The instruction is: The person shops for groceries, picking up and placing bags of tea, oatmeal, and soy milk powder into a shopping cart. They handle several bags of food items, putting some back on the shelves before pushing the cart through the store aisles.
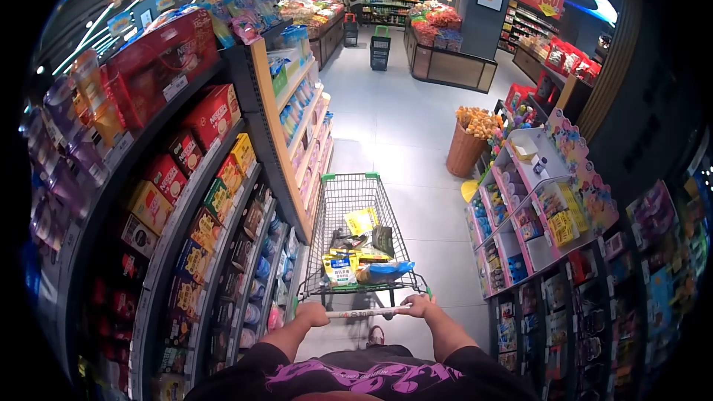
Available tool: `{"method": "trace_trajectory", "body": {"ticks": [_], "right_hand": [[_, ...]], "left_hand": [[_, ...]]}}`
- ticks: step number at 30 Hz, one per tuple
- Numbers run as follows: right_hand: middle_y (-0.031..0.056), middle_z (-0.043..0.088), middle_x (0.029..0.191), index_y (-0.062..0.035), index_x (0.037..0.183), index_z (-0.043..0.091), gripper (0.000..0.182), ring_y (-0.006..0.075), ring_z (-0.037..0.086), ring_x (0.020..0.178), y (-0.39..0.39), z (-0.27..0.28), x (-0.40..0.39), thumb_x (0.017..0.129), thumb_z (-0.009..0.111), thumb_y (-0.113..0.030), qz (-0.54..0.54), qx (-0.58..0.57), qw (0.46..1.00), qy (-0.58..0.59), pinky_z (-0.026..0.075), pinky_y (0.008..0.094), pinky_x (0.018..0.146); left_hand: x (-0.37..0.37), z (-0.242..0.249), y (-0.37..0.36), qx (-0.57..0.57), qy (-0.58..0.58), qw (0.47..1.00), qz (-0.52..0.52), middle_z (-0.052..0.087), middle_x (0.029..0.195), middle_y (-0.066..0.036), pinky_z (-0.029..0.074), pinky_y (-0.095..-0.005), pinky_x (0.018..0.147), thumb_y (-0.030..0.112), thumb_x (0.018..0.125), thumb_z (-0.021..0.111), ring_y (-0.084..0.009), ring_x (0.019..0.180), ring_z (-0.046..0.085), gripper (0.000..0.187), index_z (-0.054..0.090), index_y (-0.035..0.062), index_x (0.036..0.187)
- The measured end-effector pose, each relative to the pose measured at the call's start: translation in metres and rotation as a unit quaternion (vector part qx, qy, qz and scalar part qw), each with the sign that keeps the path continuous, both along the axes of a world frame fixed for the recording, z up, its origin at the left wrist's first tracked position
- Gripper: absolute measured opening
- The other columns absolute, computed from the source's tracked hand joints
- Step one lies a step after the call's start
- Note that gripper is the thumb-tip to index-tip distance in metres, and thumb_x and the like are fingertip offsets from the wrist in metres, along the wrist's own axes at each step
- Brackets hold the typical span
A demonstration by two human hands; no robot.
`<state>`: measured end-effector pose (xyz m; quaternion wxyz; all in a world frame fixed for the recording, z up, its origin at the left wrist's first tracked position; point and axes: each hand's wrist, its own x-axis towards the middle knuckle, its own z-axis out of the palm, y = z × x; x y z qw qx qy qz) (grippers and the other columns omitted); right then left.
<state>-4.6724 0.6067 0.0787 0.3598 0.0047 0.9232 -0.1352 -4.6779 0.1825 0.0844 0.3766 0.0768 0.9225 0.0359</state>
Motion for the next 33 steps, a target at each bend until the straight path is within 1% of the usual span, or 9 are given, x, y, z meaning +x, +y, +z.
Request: {"method": "trace_trajectory", "body": {"ticks": [3,8,14,19,25,26,27,31,33], "right_hand": [[0.0017,0.066,0.153,-0.0371,0.134,0.078,0.082,0.0365,0.041,0.153,0.0,0.002,0.008,0.076,0.069,-0.094,-0.002,-0.007,1.0,-0.004,0.016,0.0583,0.125],[-0.0007,0.065,0.155,-0.0383,0.136,0.078,0.076,0.0368,0.039,0.155,-0.001,0.002,0.017,0.079,0.07,-0.089,0.003,-0.014,1.0,0.009,0.014,0.0612,0.124],[-0.0004,0.066,0.152,-0.0388,0.131,0.08,0.076,0.0375,0.038,0.155,0.005,-0.006,0.023,0.077,0.069,-0.092,0.01,-0.024,0.999,0.025,0.014,0.0588,0.125],[-0.0031,0.066,0.152,-0.0393,0.129,0.081,0.075,0.0396,0.034,0.157,0.002,0.0,0.033,0.077,0.069,-0.092,0.005,-0.037,0.999,0.033,0.011,0.0624,0.126],[-0.0048,0.066,0.151,-0.0401,0.128,0.081,0.075,0.0407,0.034,0.157,-0.001,0.0,0.045,0.075,0.07,-0.092,-0.007,-0.026,1.0,0.001,0.013,0.0637,0.125],[-0.0019,0.07,0.144,-0.0375,0.127,0.081,0.072,0.0368,0.042,0.152,0.002,-0.004,0.046,0.078,0.072,-0.089,0.013,-0.021,1.0,0.019,0.023,0.0608,0.123],[-0.0019,0.073,0.138,-0.0378,0.127,0.081,0.073,0.0374,0.047,0.149,0.002,-0.009,0.047,0.077,0.073,-0.089,0.005,-0.014,1.0,0.021,0.026,0.061,0.122],[0.0014,0.069,0.148,-0.0396,0.131,0.078,0.076,0.0397,0.047,0.15,-0.001,0.008,0.062,0.077,0.069,-0.092,0.026,0.012,0.999,0.026,0.028,0.065,0.121],[0.0043,0.065,0.154,-0.0416,0.136,0.076,0.081,0.0399,0.045,0.154,0.006,0.003,0.063,0.077,0.065,-0.096,0.027,0.013,0.999,-0.018,0.025,0.0654,0.124]], "left_hand": [[0.015,0.002,-0.002,0.009,0.0,1.0,-0.002,0.081,0.123,-0.015,0.062,-0.0449,0.094,0.039,0.085,0.067,-0.033,0.113,0.078,0.046,0.084,0.0118,0.117],[0.021,0.002,-0.001,0.011,0.008,1.0,-0.003,0.08,0.124,-0.015,0.061,-0.0455,0.094,0.038,0.085,0.066,-0.033,0.115,0.078,0.046,0.084,0.0109,0.118],[0.032,0.009,0.003,0.014,-0.006,1.0,0.0,0.08,0.123,-0.015,0.061,-0.046,0.094,0.037,0.085,0.065,-0.0332,0.115,0.077,0.046,0.084,0.0126,0.119],[0.04,0.002,0.0,0.007,-0.005,1.0,-0.001,0.08,0.123,-0.016,0.061,-0.046,0.094,0.036,0.085,0.064,-0.0337,0.115,0.077,0.045,0.084,0.0124,0.118],[0.05,-0.015,-0.005,0.01,0.018,1.0,-0.005,0.081,0.12,-0.016,0.062,-0.046,0.093,0.034,0.083,0.065,-0.0349,0.112,0.078,0.044,0.084,0.0107,0.115],[0.052,-0.008,-0.004,0.016,0.014,1.0,-0.005,0.081,0.118,-0.017,0.062,-0.046,0.092,0.033,0.083,0.065,-0.0348,0.111,0.079,0.043,0.085,0.0105,0.113],[0.057,-0.01,-0.005,0.016,0.014,1.0,0.005,0.081,0.118,-0.017,0.062,-0.0459,0.092,0.033,0.083,0.065,-0.0347,0.111,0.079,0.042,0.085,0.0107,0.113],[0.065,-0.012,-0.001,0.017,0.029,0.999,0.018,0.081,0.119,-0.016,0.062,-0.0454,0.093,0.033,0.083,0.066,-0.0345,0.112,0.079,0.042,0.085,0.0115,0.113],[0.075,-0.017,0.001,0.014,0.033,0.999,0.017,0.081,0.119,-0.016,0.062,-0.0455,0.093,0.033,0.083,0.066,-0.0346,0.112,0.079,0.042,0.085,0.0119,0.114]]}}
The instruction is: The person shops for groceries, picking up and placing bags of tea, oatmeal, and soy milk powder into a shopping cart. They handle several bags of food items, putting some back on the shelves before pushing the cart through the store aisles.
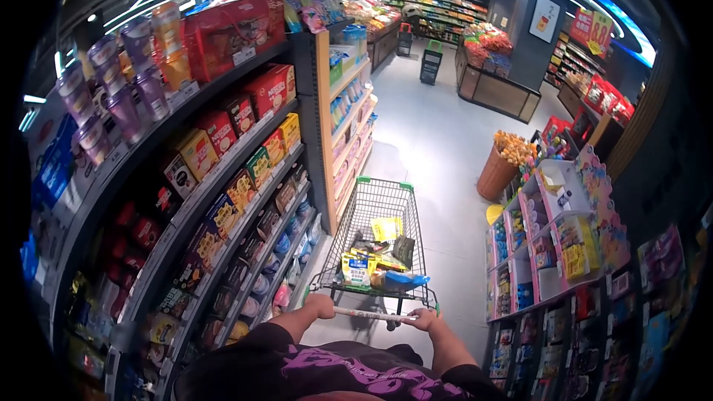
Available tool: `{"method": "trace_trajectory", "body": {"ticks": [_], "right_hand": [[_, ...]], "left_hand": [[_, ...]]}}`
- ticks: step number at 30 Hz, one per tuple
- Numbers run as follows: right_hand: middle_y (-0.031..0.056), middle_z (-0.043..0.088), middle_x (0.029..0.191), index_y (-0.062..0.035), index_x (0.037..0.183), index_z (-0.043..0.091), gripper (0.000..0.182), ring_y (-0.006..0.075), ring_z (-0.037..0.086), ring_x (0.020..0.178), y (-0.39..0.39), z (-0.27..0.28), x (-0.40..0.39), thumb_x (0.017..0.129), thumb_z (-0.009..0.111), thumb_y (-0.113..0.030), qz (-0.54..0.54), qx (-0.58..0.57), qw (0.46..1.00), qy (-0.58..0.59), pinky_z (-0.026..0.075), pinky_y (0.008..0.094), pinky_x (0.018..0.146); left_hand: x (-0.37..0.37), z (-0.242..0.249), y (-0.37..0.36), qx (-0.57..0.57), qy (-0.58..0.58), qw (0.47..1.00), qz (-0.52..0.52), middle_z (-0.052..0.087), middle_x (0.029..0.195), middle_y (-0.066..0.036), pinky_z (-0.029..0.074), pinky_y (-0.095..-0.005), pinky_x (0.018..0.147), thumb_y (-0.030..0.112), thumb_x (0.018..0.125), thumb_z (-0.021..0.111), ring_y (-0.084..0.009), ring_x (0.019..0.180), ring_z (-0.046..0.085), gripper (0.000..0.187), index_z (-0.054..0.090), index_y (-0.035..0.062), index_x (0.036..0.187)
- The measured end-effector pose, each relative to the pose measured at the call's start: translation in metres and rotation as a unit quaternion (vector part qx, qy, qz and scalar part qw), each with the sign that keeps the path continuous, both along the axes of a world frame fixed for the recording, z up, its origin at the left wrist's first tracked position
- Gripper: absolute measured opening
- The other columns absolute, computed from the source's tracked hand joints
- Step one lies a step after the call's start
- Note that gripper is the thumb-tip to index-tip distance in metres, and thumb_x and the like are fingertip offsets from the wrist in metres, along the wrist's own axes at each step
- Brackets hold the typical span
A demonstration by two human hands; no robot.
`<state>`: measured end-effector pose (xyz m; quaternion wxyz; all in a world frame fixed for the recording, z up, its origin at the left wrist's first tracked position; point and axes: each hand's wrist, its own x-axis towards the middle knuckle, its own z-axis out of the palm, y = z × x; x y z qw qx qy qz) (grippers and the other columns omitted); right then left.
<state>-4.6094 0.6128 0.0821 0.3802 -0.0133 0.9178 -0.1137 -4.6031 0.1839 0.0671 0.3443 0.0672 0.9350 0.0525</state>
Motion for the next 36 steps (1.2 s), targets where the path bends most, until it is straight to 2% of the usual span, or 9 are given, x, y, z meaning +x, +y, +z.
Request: {"method": "trace_trajectory", "body": {"ticks": [8,11,12,13,16,19,20,27,36], "right_hand": [[0.0116,0.062,0.158,-0.0398,0.143,0.073,0.09,0.0397,0.047,0.154,0.037,-0.016,0.009,0.076,0.06,-0.099,0.043,-0.008,0.998,-0.055,0.023,0.0619,0.129],[0.0138,0.063,0.157,-0.0339,0.146,0.071,0.094,0.0399,0.051,0.151,0.052,-0.019,0.01,0.078,0.06,-0.098,0.067,-0.008,0.996,-0.051,0.028,0.0588,0.128],[0.0144,0.072,0.144,-0.0255,0.145,0.073,0.092,0.0361,0.063,0.14,0.061,-0.038,0.007,0.081,0.068,-0.091,0.087,-0.031,0.995,-0.03,0.045,0.0475,0.12],[0.0156,0.074,0.139,-0.0215,0.144,0.073,0.09,0.036,0.066,0.136,0.062,-0.024,0.01,0.083,0.069,-0.088,0.088,-0.036,0.995,-0.029,0.048,0.0454,0.117],[0.0189,0.075,0.135,-0.0168,0.14,0.076,0.083,0.0406,0.067,0.133,0.07,-0.017,0.011,0.089,0.067,-0.082,0.131,-0.06,0.989,-0.021,0.047,0.0495,0.117],[0.0199,0.077,0.128,-0.0137,0.132,0.08,0.08,0.0428,0.067,0.129,0.083,-0.015,0.015,0.09,0.067,-0.081,0.169,-0.075,0.982,0.03,0.047,0.0511,0.113],[0.0122,0.07,0.146,-0.0261,0.136,0.079,0.077,0.0448,0.05,0.146,0.087,-0.027,0.009,0.087,0.066,-0.084,0.154,-0.066,0.986,-0.025,0.03,0.0689,0.117],[0.0083,0.059,0.157,-0.0241,0.139,0.076,0.078,0.0413,0.037,0.153,0.114,-0.006,0.019,0.089,0.064,-0.083,0.209,-0.067,0.976,0.01,0.017,0.0744,0.12],[0.0094,0.058,0.156,-0.0259,0.139,0.074,0.076,0.0405,0.038,0.153,0.146,-0.001,0.042,0.09,0.063,-0.082,0.259,-0.042,0.964,0.034,0.013,0.0765,0.121]], "left_hand": [[0.054,0.012,0.031,0.015,-0.001,0.999,0.039,0.081,0.119,-0.017,0.061,-0.047,0.094,0.032,0.083,0.067,-0.0337,0.111,0.079,0.043,0.085,0.009,0.114],[0.072,0.016,0.047,0.009,-0.012,0.997,0.077,0.081,0.119,-0.016,0.061,-0.0464,0.094,0.031,0.083,0.068,-0.0331,0.112,0.079,0.042,0.085,0.0091,0.115],[0.078,0.024,0.053,0.01,-0.019,0.995,0.094,0.081,0.119,-0.016,0.062,-0.0461,0.095,0.031,0.083,0.068,-0.0328,0.112,0.079,0.042,0.085,0.0093,0.115],[0.086,0.025,0.059,0.008,-0.017,0.995,0.095,0.081,0.119,-0.016,0.062,-0.0459,0.094,0.03,0.083,0.068,-0.0326,0.112,0.079,0.041,0.085,0.0093,0.114],[0.098,0.01,0.072,-0.002,-0.017,0.994,0.107,0.081,0.12,-0.016,0.062,-0.0456,0.094,0.029,0.084,0.068,-0.0325,0.112,0.079,0.04,0.085,0.0091,0.114],[0.114,0.038,0.095,-0.011,-0.032,0.991,0.128,0.081,0.12,-0.017,0.062,-0.045,0.094,0.029,0.084,0.068,-0.0323,0.112,0.079,0.04,0.084,0.0089,0.114],[0.117,0.038,0.101,-0.018,-0.033,0.99,0.137,0.081,0.12,-0.017,0.062,-0.045,0.094,0.03,0.084,0.068,-0.0324,0.112,0.079,0.04,0.084,0.0092,0.115],[0.159,0.021,0.145,-0.026,-0.026,0.983,0.179,0.082,0.11,-0.012,0.062,-0.0478,0.088,0.032,0.085,0.066,-0.0346,0.105,0.078,0.034,0.086,0.0171,0.108],[0.227,0.042,0.208,-0.025,-0.042,0.969,0.24,0.081,0.12,-0.014,0.061,-0.0449,0.094,0.029,0.085,0.066,-0.032,0.113,0.077,0.04,0.084,0.0117,0.116]]}}
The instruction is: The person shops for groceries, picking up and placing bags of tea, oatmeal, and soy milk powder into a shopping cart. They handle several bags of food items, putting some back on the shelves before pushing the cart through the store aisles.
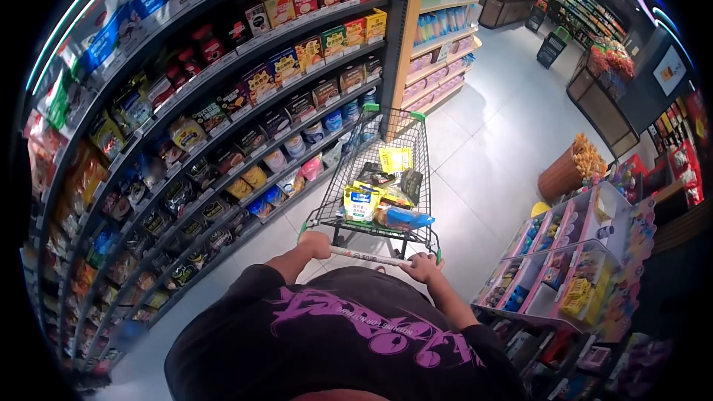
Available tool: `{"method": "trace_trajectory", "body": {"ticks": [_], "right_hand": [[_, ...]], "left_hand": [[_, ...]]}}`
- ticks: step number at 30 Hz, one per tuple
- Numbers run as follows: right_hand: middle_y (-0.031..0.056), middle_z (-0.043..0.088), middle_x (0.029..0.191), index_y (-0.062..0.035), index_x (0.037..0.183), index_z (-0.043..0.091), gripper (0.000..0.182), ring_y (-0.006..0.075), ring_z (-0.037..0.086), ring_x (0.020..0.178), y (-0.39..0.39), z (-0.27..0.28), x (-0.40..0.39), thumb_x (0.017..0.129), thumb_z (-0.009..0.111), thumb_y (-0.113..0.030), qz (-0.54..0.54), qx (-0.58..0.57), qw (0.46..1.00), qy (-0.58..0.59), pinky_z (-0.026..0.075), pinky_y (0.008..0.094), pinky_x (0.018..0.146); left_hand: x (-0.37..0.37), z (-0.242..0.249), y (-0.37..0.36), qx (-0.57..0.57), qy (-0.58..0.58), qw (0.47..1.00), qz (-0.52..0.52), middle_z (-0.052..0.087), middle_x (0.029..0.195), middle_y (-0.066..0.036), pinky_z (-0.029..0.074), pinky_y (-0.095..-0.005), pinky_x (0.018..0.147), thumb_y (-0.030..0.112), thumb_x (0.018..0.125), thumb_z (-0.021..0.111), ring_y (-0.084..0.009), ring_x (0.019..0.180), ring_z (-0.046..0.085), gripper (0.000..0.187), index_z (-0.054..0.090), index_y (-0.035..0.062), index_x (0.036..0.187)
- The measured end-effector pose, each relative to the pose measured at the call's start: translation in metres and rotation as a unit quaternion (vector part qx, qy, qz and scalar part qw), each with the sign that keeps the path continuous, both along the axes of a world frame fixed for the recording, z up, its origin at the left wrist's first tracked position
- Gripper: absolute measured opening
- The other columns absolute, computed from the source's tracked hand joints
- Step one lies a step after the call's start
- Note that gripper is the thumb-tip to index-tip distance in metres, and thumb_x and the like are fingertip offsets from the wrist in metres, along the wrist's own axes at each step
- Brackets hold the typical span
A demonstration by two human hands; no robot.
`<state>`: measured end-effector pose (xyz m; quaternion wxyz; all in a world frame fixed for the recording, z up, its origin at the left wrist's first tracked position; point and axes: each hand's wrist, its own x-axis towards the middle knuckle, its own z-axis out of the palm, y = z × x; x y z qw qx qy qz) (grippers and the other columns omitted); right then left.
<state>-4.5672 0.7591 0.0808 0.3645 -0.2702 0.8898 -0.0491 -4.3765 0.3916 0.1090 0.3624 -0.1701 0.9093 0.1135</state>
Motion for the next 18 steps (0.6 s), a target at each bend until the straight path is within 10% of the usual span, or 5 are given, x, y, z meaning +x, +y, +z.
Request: {"method": "trace_trajectory", "body": {"ticks": [18], "right_hand": [[0.0138,0.059,0.155,-0.0274,0.142,0.074,0.091,0.0482,0.041,0.148,0.036,0.015,0.124,0.08,0.063,-0.093,0.149,0.104,0.983,-0.029,0.022,0.0761,0.117]], "left_hand": [[0.217,-0.014,0.104,0.04,-0.004,0.992,0.12,0.081,0.121,-0.012,0.062,-0.0462,0.093,0.037,0.088,0.065,-0.0314,0.113,0.078,0.041,0.084,0.0132,0.115]]}}
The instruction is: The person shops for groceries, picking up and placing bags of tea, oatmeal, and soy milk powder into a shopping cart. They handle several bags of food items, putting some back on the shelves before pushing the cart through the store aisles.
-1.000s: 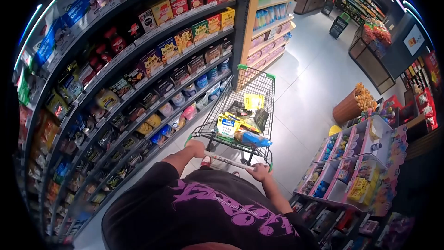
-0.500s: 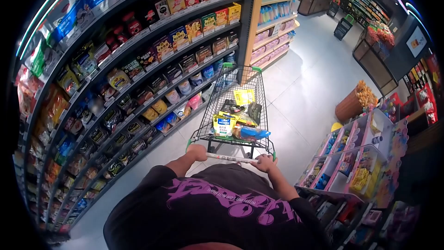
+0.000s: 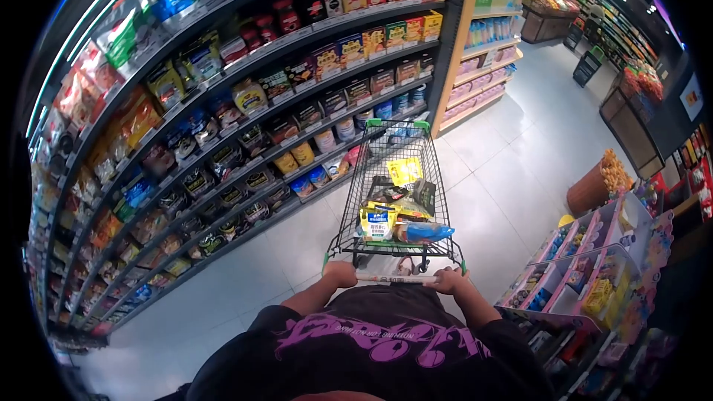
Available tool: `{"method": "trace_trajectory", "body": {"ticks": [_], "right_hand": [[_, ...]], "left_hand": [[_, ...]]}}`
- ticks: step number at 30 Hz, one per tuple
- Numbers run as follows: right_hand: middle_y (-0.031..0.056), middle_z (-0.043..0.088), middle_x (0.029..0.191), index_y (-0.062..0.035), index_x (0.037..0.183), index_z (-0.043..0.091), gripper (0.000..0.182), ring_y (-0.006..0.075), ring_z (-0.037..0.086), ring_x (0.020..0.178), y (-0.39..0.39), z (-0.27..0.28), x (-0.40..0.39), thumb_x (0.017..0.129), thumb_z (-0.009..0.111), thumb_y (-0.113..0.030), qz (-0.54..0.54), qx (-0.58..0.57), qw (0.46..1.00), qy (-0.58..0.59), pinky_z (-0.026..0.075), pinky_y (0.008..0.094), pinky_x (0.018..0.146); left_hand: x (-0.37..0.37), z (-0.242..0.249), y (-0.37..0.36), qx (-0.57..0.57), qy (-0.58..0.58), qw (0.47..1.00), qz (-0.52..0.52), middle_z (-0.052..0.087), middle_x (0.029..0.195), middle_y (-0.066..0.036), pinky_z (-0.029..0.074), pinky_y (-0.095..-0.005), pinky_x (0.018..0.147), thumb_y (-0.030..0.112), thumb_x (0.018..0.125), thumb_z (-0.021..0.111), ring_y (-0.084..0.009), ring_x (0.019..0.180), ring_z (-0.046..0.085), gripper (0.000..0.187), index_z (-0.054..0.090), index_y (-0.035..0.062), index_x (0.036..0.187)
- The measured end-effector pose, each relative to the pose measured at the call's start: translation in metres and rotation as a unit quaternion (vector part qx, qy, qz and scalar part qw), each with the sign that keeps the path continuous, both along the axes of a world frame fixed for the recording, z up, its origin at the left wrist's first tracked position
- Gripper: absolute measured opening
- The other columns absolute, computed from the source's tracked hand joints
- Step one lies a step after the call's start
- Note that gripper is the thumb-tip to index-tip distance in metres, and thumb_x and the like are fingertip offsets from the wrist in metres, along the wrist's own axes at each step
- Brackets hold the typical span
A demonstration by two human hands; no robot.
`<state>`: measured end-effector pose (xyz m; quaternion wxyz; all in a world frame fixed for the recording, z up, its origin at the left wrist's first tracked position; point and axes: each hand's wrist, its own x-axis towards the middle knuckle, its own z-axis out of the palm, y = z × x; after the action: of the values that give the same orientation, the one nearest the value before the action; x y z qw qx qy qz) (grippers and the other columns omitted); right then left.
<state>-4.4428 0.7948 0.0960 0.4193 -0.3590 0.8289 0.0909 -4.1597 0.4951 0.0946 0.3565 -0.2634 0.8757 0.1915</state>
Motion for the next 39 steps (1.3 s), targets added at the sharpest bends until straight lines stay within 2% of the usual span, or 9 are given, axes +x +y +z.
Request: {"method": "trace_trajectory", "body": {"ticks": [5,8,17,21,23,28,32,37,39], "right_hand": [[0.0121,0.059,0.157,-0.029,0.142,0.073,0.088,0.0481,0.044,0.146,-0.001,0.005,0.031,0.086,0.053,-0.094,0.07,0.004,0.998,-0.001,0.024,0.0758,0.115],[0.0126,0.058,0.158,-0.0271,0.14,0.075,0.092,0.0492,0.042,0.149,-0.011,0.009,0.041,0.083,0.053,-0.097,0.061,0.005,0.998,-0.025,0.016,0.0807,0.119],[0.0095,0.059,0.152,-0.035,0.132,0.077,0.064,0.0427,0.04,0.146,-0.034,-0.027,0.033,0.096,0.053,-0.081,0.177,-0.077,0.981,-0.036,0.011,0.0821,0.117],[0.0132,0.065,0.144,-0.0275,0.13,0.078,0.052,0.042,0.048,0.14,-0.053,-0.039,0.035,0.1,0.055,-0.064,0.246,-0.048,0.968,-0.014,0.013,0.0815,0.117],[0.0124,0.063,0.148,-0.0253,0.134,0.076,0.06,0.0426,0.044,0.146,-0.065,-0.049,0.03,0.099,0.055,-0.069,0.26,-0.034,0.964,-0.042,0.009,0.0829,0.119],[0.0094,0.066,0.142,-0.0249,0.13,0.076,0.048,0.0395,0.048,0.14,-0.093,-0.066,0.027,0.099,0.059,-0.058,0.336,-0.088,0.936,-0.066,0.009,0.0854,0.117],[0.0057,0.072,0.12,-0.0246,0.113,0.082,0.042,0.035,0.058,0.122,-0.11,-0.079,0.024,0.094,0.064,-0.057,0.395,-0.25,0.884,-0.016,0.024,0.0819,0.111],[0.011,0.072,0.119,-0.0157,0.109,0.083,0.074,0.0366,0.054,0.127,-0.168,-0.047,0.026,0.089,0.06,-0.084,0.448,-0.23,0.862,-0.056,0.016,0.0798,0.117],[0.0122,0.07,0.124,-0.0153,0.112,0.082,0.075,0.0377,0.051,0.132,-0.194,-0.041,0.03,0.089,0.06,-0.083,0.463,-0.232,0.853,-0.063,0.014,0.0795,0.118]], "left_hand": [[0.054,0.013,0.026,0.01,-0.017,0.999,0.049,0.08,0.126,-0.013,0.061,-0.046,0.096,0.034,0.092,0.062,-0.0328,0.117,0.077,0.04,0.084,0.0121,0.118],[0.086,-0.01,0.037,0.013,-0.017,0.996,0.088,0.08,0.127,-0.013,0.061,-0.0466,0.097,0.034,0.095,0.06,-0.0335,0.118,0.077,0.041,0.083,0.011,0.119],[0.142,-0.026,0.079,0.024,-0.033,0.981,0.187,0.079,0.128,-0.016,0.061,-0.0483,0.096,0.028,0.097,0.058,-0.035,0.119,0.076,0.036,0.083,0.0106,0.116],[0.15,-0.01,0.099,0.05,-0.079,0.969,0.228,0.078,0.13,-0.014,0.061,-0.0486,0.097,0.029,0.098,0.057,-0.0347,0.121,0.075,0.036,0.083,0.0128,0.118],[0.148,0.0,0.109,0.05,-0.098,0.957,0.267,0.078,0.131,-0.014,0.06,-0.0488,0.098,0.03,0.099,0.057,-0.0347,0.122,0.075,0.036,0.083,0.0136,0.119],[0.188,-0.052,0.137,0.081,-0.085,0.935,0.334,0.077,0.132,-0.015,0.059,-0.0503,0.101,0.037,0.1,0.057,-0.0367,0.122,0.074,0.04,0.082,0.0128,0.12],[0.183,-0.031,0.151,0.108,-0.078,0.919,0.371,0.077,0.132,-0.016,0.057,-0.0509,0.104,0.045,0.099,0.059,-0.0377,0.124,0.073,0.045,0.081,0.0115,0.12],[0.169,-0.016,0.159,0.086,-0.098,0.888,0.44,0.075,0.135,-0.016,0.055,-0.0522,0.106,0.046,0.1,0.059,-0.0382,0.127,0.071,0.047,0.079,0.0113,0.125],[0.175,-0.034,0.16,0.065,-0.084,0.889,0.446,0.075,0.135,-0.017,0.055,-0.0526,0.108,0.044,0.1,0.059,-0.0384,0.128,0.07,0.046,0.078,0.0125,0.127]]}}
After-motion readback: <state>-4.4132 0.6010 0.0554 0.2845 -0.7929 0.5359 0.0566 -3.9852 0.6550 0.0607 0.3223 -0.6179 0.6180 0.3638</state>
